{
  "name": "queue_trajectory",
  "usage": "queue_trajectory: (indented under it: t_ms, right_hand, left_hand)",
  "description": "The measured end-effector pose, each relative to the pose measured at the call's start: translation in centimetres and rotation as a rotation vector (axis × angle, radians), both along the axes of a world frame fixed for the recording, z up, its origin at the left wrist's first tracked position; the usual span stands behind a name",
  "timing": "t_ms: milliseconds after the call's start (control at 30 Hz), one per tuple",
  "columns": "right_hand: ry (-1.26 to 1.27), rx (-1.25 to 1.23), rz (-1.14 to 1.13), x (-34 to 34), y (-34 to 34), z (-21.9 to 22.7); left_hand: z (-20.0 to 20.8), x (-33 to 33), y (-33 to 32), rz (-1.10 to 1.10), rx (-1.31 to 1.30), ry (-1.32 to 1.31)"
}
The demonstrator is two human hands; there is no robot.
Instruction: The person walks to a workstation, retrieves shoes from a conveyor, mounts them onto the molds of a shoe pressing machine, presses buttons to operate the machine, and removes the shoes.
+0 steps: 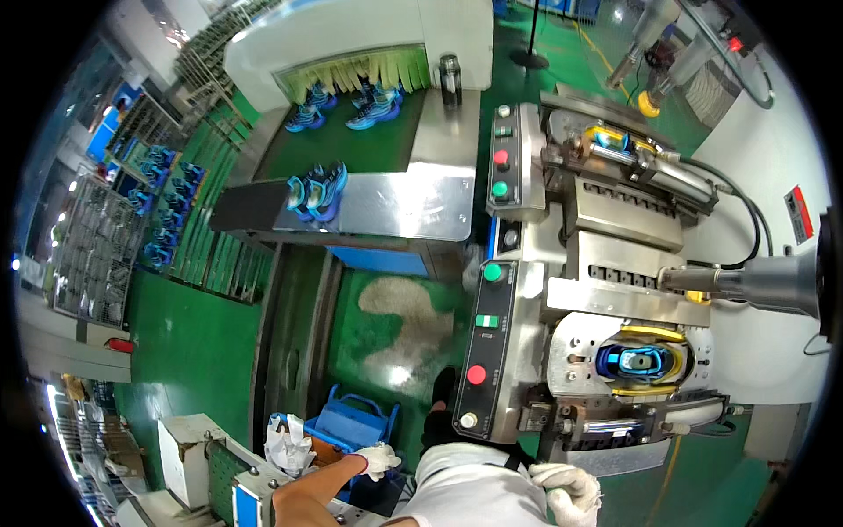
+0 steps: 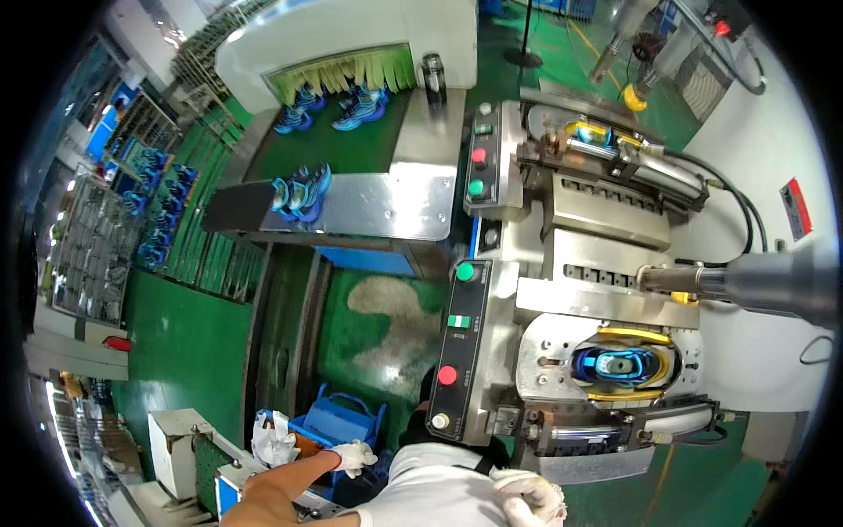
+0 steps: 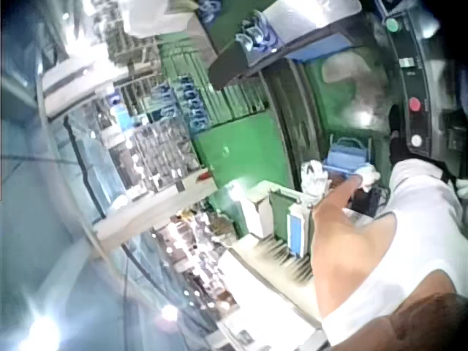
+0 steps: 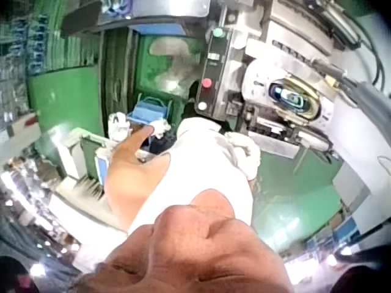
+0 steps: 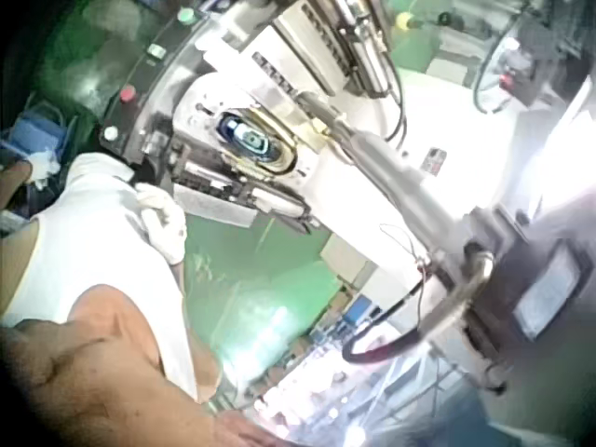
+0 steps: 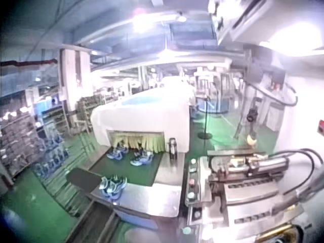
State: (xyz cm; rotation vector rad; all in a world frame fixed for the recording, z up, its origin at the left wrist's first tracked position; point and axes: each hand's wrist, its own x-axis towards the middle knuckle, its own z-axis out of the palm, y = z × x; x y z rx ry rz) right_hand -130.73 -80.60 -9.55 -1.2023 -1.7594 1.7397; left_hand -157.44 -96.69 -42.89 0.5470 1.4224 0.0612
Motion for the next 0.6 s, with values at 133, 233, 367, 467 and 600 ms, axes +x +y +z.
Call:
queue_trajectory:
  t_ms: [133,233,367,467,600]
  right_hand:
    - [0.078,-0.054,-0.181,-5.5,0.4,-1.1]
    - [0.037,0.054,-0.124,-8.9,1.9,-1.3]
    - [0.096,0.064,-0.110,-10.7,3.6,-3.8]
    - [0.097,0.079,-0.081,-10.0,4.2,-5.0]
    - [0.143,0.155,0.010,-11.4,6.0,-4.9]
  left_hand:
    - [-4.8,-2.3,-2.0,-0.113,0.066,-0.285]
    - [-7.4,-4.4,-2.8,-0.129,0.159,-0.379]
    - [-7.2,-9.3,-0.9,-0.080,0.047,-0.162]
    - [-3.8,-12.8,1.4,0.303,0.096,0.197]
    - [-2.1,-19.1,4.1,0.464,0.204,0.370]
